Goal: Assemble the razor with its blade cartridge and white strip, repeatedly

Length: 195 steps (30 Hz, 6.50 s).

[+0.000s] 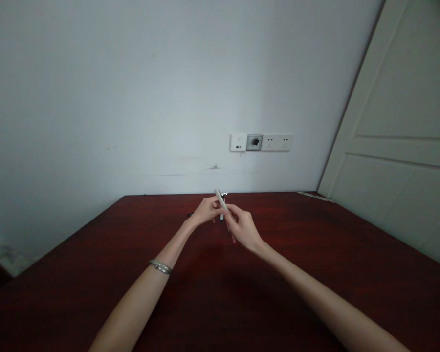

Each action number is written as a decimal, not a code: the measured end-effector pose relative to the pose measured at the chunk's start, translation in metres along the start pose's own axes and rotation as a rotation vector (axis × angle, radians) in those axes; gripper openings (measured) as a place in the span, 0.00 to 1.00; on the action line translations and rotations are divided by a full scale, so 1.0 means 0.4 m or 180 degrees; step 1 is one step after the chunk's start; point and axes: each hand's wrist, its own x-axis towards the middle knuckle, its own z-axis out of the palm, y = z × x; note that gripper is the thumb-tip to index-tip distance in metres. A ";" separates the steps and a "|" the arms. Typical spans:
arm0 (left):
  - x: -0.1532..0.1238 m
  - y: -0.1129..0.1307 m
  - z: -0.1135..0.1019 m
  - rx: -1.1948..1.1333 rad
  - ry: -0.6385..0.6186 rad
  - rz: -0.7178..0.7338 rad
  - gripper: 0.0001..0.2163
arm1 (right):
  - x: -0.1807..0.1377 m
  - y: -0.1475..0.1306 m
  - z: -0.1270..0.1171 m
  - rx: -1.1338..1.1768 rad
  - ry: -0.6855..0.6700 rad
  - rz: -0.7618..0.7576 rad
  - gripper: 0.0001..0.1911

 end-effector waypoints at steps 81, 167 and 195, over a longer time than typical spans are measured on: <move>-0.014 -0.008 -0.007 0.0265 0.0078 0.0143 0.11 | 0.138 0.001 -0.154 -0.3400 -0.0306 -0.0772 0.29; 0.003 -0.018 -0.069 -0.0184 -0.0215 -0.0353 0.09 | -0.056 0.182 -0.105 -0.1480 -0.0812 -0.0180 0.13; 0.000 -0.021 -0.060 -0.0102 -0.0309 -0.0432 0.09 | -0.065 0.206 -0.049 -0.2225 -0.1565 -0.0516 0.15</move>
